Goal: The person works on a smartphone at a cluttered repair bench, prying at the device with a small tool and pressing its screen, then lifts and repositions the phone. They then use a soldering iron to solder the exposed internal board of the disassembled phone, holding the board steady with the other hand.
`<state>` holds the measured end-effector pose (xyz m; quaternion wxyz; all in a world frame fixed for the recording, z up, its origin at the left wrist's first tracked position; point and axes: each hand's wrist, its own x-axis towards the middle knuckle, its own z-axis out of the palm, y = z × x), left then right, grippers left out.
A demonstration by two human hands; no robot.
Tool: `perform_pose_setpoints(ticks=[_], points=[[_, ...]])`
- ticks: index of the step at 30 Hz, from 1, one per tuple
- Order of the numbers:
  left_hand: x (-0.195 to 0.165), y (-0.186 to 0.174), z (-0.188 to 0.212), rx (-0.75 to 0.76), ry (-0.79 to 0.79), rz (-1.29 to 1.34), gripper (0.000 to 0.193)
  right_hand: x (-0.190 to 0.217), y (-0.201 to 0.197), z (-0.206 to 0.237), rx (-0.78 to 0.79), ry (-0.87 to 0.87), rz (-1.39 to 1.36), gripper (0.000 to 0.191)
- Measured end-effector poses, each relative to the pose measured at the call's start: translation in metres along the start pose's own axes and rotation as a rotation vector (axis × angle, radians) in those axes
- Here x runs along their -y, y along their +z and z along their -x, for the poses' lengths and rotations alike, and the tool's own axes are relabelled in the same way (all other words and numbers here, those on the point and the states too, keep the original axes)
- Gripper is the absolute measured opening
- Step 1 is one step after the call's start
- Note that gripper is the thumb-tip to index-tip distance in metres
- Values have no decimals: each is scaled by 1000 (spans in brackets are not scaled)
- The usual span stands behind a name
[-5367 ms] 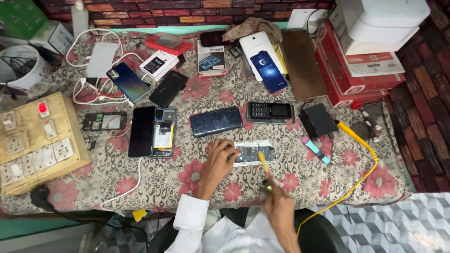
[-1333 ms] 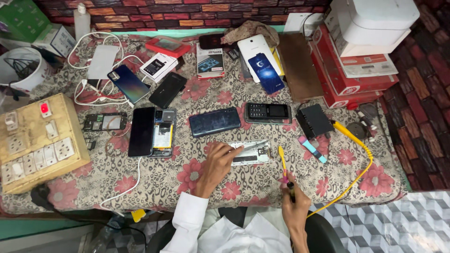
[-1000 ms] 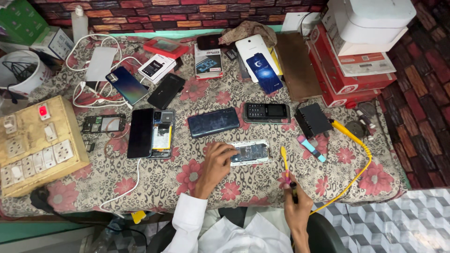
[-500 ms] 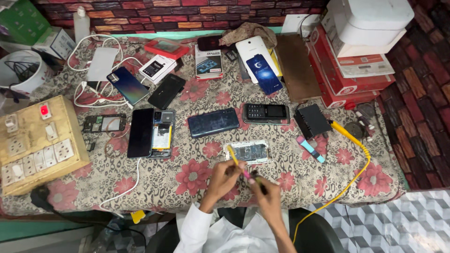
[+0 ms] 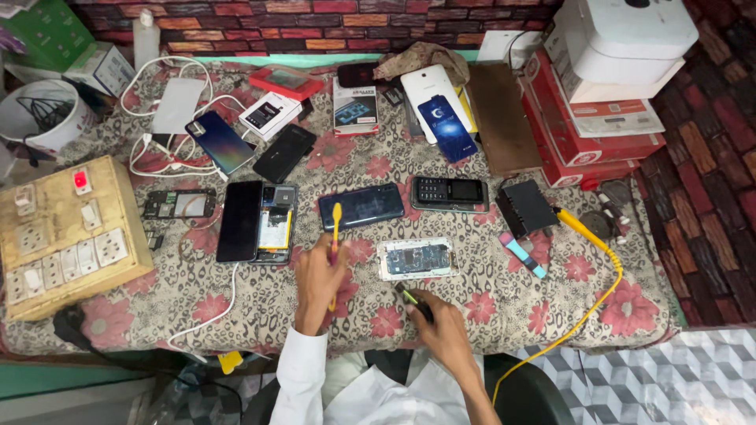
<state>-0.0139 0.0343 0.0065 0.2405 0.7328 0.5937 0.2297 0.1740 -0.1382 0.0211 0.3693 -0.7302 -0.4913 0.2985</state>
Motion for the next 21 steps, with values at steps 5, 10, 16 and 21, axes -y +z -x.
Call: perform_pose_setpoints(ticks=[5, 10, 16, 21], points=[[-6, -11, 6, -294, 248, -49, 33, 2, 2, 1, -79, -181, -105, 41], [-16, -11, 17, -242, 186, -31, 28, 2, 3, 2, -56, -87, -169, 40], [-14, -7, 7, -307, 267, -142, 34, 1, 4, 3, -47, -92, -202, 42], [-4, -6, 6, -249, 284, -65, 26, -3, 3, 5, -61, -78, -244, 41]])
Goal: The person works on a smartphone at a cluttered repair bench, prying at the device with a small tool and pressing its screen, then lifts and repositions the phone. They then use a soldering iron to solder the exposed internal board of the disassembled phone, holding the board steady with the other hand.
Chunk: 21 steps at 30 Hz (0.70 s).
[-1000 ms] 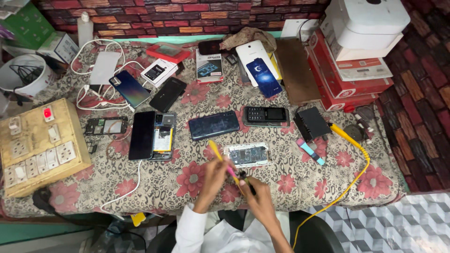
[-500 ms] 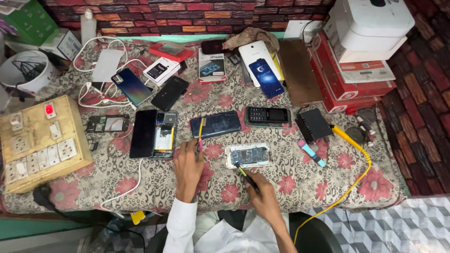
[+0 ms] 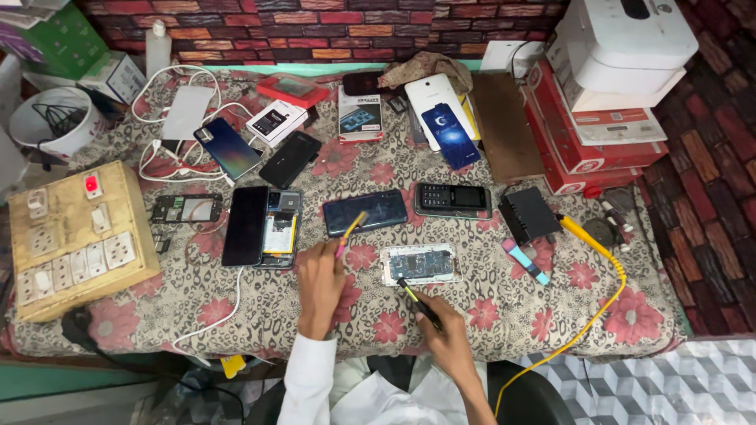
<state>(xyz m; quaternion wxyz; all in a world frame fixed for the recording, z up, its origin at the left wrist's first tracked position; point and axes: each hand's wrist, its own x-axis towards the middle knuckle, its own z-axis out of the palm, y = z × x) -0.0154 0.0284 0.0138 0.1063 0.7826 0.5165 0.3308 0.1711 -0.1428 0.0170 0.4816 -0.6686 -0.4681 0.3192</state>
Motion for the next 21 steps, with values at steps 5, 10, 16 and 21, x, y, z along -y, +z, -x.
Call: perform_pose_setpoints(ticks=[5, 10, 16, 21], points=[[7, -26, 14, 76, 19, -11, 26, -4, -4, 1, 13, 21, 31, 42], [-5, -31, 17, 18, 73, 119, 22, -13, 5, 0, -1, 42, -29, 38], [-43, 8, 42, 405, -74, 874, 29, -37, 24, -4, 2, 121, -279, 34], [-49, 39, 49, 396, -296, 1295, 25, -50, 29, -3, -8, 114, -337, 35]])
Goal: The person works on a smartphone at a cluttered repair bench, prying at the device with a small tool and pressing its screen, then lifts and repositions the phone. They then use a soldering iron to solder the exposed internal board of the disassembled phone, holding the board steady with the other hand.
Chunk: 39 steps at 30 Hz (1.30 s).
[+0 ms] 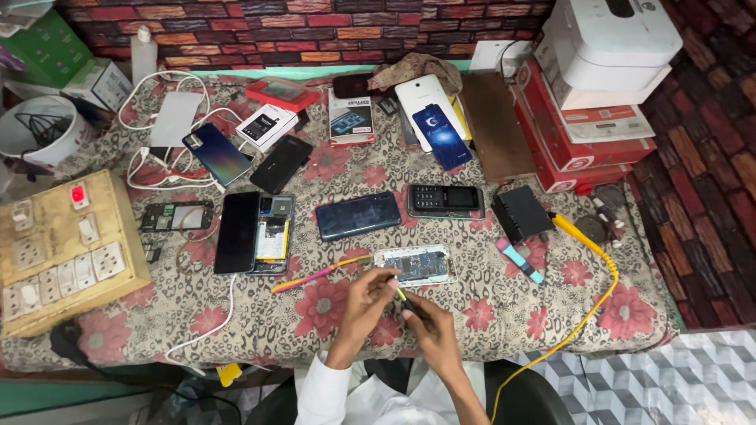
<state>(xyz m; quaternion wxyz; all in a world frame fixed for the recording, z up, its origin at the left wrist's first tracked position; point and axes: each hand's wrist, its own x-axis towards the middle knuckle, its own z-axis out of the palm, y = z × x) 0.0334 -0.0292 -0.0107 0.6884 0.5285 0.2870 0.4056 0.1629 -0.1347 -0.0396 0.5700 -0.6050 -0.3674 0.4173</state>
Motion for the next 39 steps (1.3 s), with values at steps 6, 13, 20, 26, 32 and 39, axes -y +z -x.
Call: perform_pose_setpoints(ticks=[6, 13, 20, 26, 32, 39], points=[[13, -4, 2, -77, -37, 121, 17, 11, -17, -4, -53, -49, 152, 36], [3, -27, -7, -257, 75, 434, 14, 25, -130, -38, -561, -157, -145, 32], [1, -28, -6, -267, 109, 604, 17, 31, -188, -65, -685, -205, -670, 48], [-5, -31, -4, -227, 106, 586, 24, 53, -194, -95, -711, -310, -530, 51], [-8, -32, -2, -229, 113, 577, 23, 64, -196, -118, -820, -353, -231, 21], [-7, -32, -1, -238, 110, 528, 21, 60, -202, -106, -881, -363, -72, 19]])
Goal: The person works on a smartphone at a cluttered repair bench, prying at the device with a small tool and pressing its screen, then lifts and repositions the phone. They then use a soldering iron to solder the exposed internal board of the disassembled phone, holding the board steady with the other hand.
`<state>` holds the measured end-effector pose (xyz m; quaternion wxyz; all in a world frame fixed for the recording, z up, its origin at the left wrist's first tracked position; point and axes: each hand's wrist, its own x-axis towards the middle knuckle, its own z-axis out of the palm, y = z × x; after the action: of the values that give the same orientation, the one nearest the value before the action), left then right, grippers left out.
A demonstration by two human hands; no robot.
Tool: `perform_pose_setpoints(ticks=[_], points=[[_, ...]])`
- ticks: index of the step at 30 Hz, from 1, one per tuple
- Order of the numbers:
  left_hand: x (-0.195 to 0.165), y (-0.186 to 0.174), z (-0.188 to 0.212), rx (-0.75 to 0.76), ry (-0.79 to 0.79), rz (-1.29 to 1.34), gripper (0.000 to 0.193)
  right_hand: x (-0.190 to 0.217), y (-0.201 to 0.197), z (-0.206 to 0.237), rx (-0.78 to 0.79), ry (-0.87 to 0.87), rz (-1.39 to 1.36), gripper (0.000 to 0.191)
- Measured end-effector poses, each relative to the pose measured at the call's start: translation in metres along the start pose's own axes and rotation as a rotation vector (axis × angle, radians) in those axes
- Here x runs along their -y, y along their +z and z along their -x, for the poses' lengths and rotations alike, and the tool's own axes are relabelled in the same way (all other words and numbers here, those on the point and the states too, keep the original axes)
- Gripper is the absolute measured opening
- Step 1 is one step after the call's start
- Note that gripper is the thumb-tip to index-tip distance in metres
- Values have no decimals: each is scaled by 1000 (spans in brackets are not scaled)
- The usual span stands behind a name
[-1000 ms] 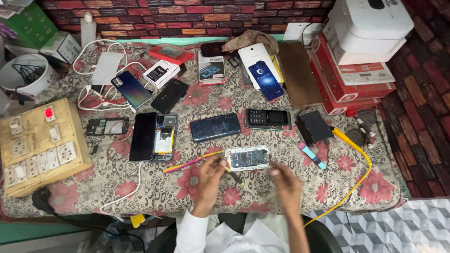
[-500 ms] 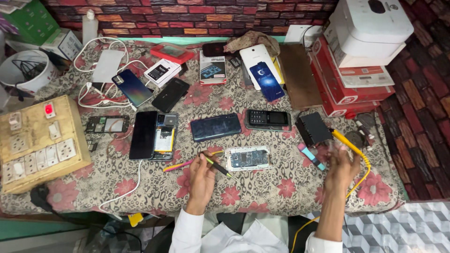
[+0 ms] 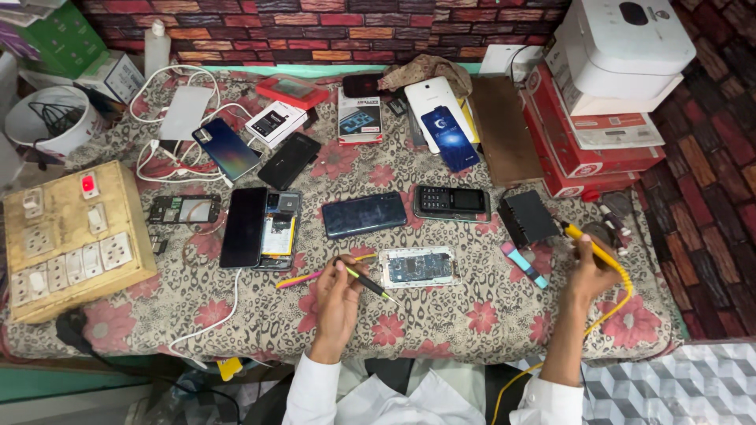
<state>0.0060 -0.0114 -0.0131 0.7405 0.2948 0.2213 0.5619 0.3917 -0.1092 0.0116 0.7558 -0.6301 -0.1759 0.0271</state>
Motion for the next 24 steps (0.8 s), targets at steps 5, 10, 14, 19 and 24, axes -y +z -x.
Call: perform_pose_setpoints(ticks=[5, 10, 14, 19, 24], points=[[0, -1, -1, 19, 20, -11, 20, -2, -26, 8, -87, -31, -107, 16], [-5, 8, -5, 3, 41, -117, 20, 4, -49, 25, -240, -210, -368, 25], [-13, 18, -12, 18, 94, -278, 20, 5, -39, 47, 52, 70, -742, 30], [-9, 27, -32, 124, 182, -454, 22, -9, 4, 73, 312, 233, -625, 18], [8, 24, -37, 153, 201, -580, 21, -16, 30, 97, 561, 86, -42, 14]])
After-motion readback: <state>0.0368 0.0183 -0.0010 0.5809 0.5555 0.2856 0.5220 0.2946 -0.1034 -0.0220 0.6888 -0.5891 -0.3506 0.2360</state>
